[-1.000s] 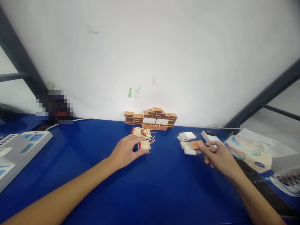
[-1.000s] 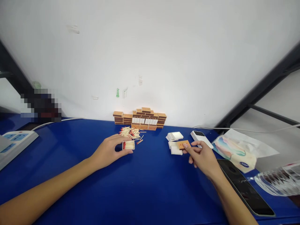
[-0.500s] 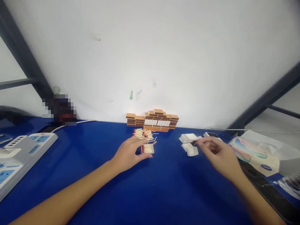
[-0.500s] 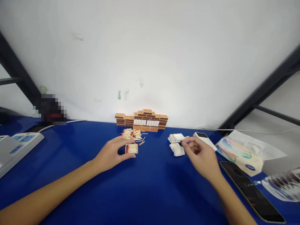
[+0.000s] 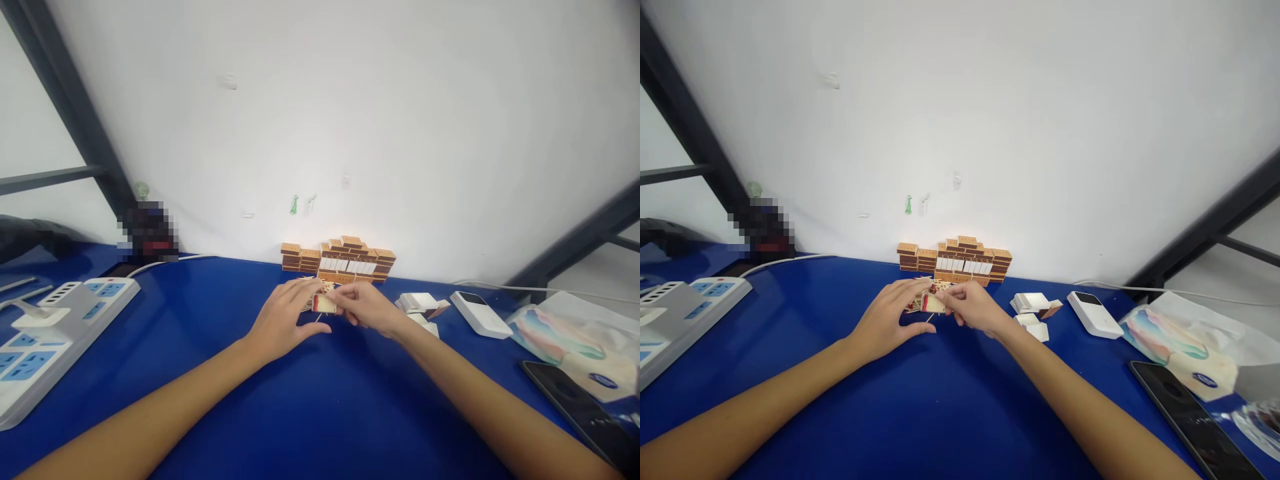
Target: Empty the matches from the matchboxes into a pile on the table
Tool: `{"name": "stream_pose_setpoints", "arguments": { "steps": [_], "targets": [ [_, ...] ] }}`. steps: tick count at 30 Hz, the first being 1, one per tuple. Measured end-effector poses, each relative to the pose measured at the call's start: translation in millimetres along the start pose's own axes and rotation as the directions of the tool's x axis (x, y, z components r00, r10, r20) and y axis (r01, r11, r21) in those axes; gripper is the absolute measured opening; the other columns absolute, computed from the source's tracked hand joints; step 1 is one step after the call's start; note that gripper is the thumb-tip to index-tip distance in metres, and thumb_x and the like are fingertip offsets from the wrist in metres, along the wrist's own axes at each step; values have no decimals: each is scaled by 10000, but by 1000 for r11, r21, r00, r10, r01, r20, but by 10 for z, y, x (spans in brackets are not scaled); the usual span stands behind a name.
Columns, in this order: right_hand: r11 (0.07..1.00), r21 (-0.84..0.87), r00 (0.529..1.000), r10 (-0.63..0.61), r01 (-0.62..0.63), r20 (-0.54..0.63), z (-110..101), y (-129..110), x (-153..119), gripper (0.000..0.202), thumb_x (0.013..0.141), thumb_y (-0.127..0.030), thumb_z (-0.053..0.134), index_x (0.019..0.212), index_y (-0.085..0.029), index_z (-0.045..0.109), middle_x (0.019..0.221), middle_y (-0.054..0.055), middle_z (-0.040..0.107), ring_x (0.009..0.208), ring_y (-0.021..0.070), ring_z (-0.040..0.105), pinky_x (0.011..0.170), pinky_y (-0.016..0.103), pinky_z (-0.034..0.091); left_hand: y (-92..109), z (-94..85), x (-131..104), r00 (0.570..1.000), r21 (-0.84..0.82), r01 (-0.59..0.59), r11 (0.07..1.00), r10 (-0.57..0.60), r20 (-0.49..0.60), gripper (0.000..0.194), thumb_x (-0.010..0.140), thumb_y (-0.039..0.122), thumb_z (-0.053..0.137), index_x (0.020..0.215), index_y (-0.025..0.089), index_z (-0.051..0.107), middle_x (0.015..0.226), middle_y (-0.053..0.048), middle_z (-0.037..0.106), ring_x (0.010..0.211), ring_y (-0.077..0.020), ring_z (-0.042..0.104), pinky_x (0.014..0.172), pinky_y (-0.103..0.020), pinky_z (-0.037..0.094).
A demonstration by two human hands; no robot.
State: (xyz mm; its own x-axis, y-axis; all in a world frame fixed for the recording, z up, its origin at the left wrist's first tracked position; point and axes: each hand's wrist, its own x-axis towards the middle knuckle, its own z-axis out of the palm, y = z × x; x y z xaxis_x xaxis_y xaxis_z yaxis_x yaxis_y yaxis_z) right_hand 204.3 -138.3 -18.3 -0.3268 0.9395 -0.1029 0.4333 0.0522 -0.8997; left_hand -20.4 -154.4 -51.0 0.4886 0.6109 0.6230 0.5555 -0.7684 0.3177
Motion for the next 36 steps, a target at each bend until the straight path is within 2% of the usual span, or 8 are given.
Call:
{"name": "stream_pose_setpoints", "arguments": {
  "steps": [4,9,16,22,27,29,32,36],
  "targets": [
    [995,-55,973,-94,84,-212,-92,94,199,497,818,-622,680,952,-147,741,532,-7,593,419,110,462,396,226,344,9,9,-23,1000,65,-10,998,10,10,374,939,428,668,1249,227,610,1160,-85,715,1064,-266,644,903,-424,491],
    [953,-192,922,-281,236,-264,-87,293,307,474,852,-562,685,1085,-158,766,703,27,694,499,133,522,504,270,423,24,34,-46,997,76,-48,996,42,67,270,959,408,642,1144,210,653,1012,-59,741,992,-246,656,827,-381,477],
    [772,-506,748,-582,386,-318,-80,335,264,321,947,-421,628,1159,-232,776,953,72,778,813,228,680,773,340,521,17,43,-49,996,90,-54,995,47,73,226,969,392,631,1089,202,664,915,-40,746,888,-220,671,788,-365,462],
    [757,-573,649,-611,313,-453,-238,118,14,356,948,-488,602,1147,-246,773,954,81,771,780,233,668,776,366,539,10,59,-71,992,114,-85,990,73,107,204,982,385,606,1032,198,671,886,-47,738,836,-213,662,760,-361,461],
    [922,-359,728,-346,146,-591,-790,86,-351,494,868,-635,638,1050,-190,753,754,58,710,527,164,558,542,315,481,1,75,-80,987,108,-96,990,80,142,175,983,368,601,1005,211,674,841,-31,721,798,-201,651,759,-356,467],
    [955,-289,826,-219,72,-520,-1138,154,-491,536,818,-685,668,980,-179,740,713,44,674,498,136,495,487,284,425,4,77,-78,985,87,-104,991,90,150,174,983,359,596,1010,210,680,829,-28,715,799,-199,647,767,-358,476],
    [974,-222,865,-67,-53,-498,-1586,287,-725,559,786,-736,670,805,-179,695,547,-14,526,483,108,416,455,240,334,14,72,-68,983,56,-110,992,100,153,164,979,344,598,1013,209,686,834,-27,712,825,-203,649,791,-363,485],
    [969,-178,911,89,-173,-403,-1711,390,-1074,564,771,-735,690,677,-180,656,521,-10,499,472,100,391,432,227,288,23,64,-54,984,41,-105,994,98,150,143,978,319,598,1015,214,687,837,-26,711,837,-205,649,809,-367,489]
  ]
}}
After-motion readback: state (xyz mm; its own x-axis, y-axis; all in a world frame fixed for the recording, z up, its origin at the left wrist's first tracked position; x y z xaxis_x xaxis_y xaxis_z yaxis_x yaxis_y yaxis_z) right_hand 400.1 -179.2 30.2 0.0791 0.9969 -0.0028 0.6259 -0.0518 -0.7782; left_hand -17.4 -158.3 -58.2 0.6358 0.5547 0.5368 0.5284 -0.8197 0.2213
